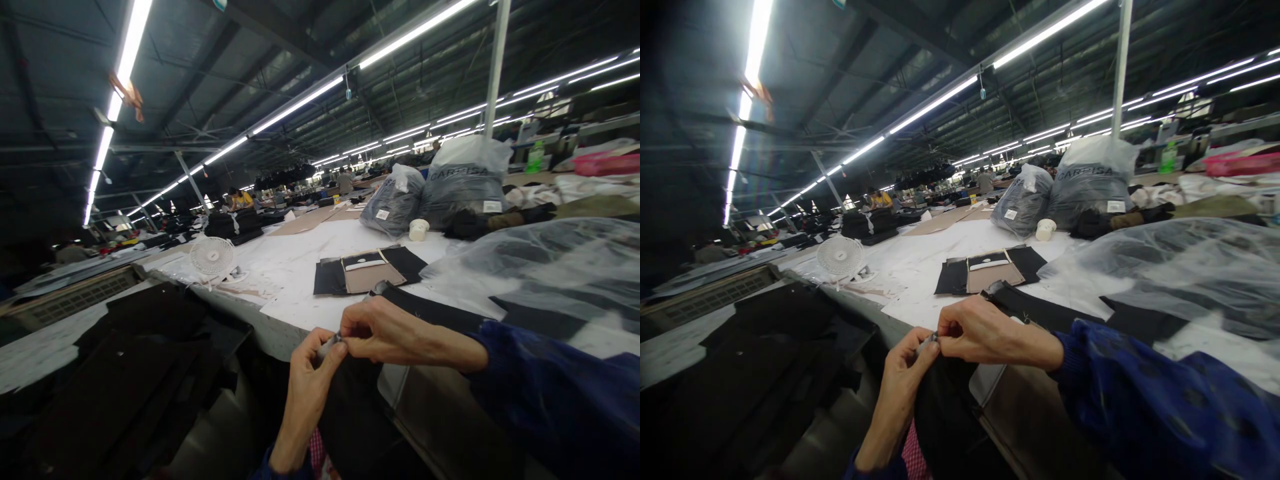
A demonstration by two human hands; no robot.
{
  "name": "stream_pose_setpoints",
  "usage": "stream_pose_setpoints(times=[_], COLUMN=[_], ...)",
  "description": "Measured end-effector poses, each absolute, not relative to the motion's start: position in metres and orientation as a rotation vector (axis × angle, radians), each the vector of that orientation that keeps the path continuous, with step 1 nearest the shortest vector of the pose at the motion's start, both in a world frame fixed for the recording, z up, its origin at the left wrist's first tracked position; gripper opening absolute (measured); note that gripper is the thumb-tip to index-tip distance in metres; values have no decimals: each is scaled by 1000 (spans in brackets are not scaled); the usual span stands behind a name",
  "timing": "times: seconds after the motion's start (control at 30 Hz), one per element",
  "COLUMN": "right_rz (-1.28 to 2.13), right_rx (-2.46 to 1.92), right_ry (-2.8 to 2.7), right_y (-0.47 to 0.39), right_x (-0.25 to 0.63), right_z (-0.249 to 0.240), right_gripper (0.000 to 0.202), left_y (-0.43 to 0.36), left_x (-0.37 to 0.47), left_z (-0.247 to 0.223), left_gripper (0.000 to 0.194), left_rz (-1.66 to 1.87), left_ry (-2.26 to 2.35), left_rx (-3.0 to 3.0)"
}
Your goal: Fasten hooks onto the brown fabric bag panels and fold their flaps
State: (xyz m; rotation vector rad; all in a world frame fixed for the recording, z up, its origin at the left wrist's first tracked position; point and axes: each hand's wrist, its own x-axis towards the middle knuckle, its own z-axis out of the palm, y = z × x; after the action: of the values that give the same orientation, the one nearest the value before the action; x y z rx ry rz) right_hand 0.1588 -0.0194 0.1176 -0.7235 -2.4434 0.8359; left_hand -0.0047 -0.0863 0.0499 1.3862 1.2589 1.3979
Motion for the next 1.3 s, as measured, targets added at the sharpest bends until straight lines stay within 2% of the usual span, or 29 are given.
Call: stream_pose_setpoints(times=[0.1, 0.27, 0.33, 0.53, 0.73, 0.83, 0.9, 1.0, 1.1, 1.3], right_rz=[987, 1613, 1699, 1609, 1502, 1411, 1317, 1187, 1140, 1236], right_rx=[-748, -637, -608, -707, -837, -886, -879, -852, -844, -824], right_ry=[-2421, -2089, -2016, -2108, -2079, -2094, -2136, -2229, -2282, -2265], right_y=[-18, -11, -9, -10, -7, -5, -6, -11, -16, -19], right_x=[158, 153, 150, 149, 152, 152, 152, 149, 147, 148], right_z=[115, 100, 93, 90, 94, 94, 94, 92, 92, 92], right_gripper=[8, 9, 9, 8, 6, 5, 4, 4, 5, 3], left_y=[-84, -81, -79, -81, -81, -78, -79, -84, -89, -90], left_x=[-4, 3, 6, 8, -4, -21, -32, -36, -27, -16], left_z=[47, 42, 39, 27, 32, 42, 48, 57, 63, 63], left_gripper=[36, 30, 31, 35, 50, 38, 29, 20, 13, 15], left_rz=[1462, 1598, 1599, 1629, 1752, 1970, 2032, 1696, 1361, 1367], left_ry=[1245, 1035, 949, 839, 771, 867, 1099, 1496, 1640, 1677], left_rx=[1370, 1151, 1036, 1105, 1062, 991, 1125, 1613, 1907, 2108])
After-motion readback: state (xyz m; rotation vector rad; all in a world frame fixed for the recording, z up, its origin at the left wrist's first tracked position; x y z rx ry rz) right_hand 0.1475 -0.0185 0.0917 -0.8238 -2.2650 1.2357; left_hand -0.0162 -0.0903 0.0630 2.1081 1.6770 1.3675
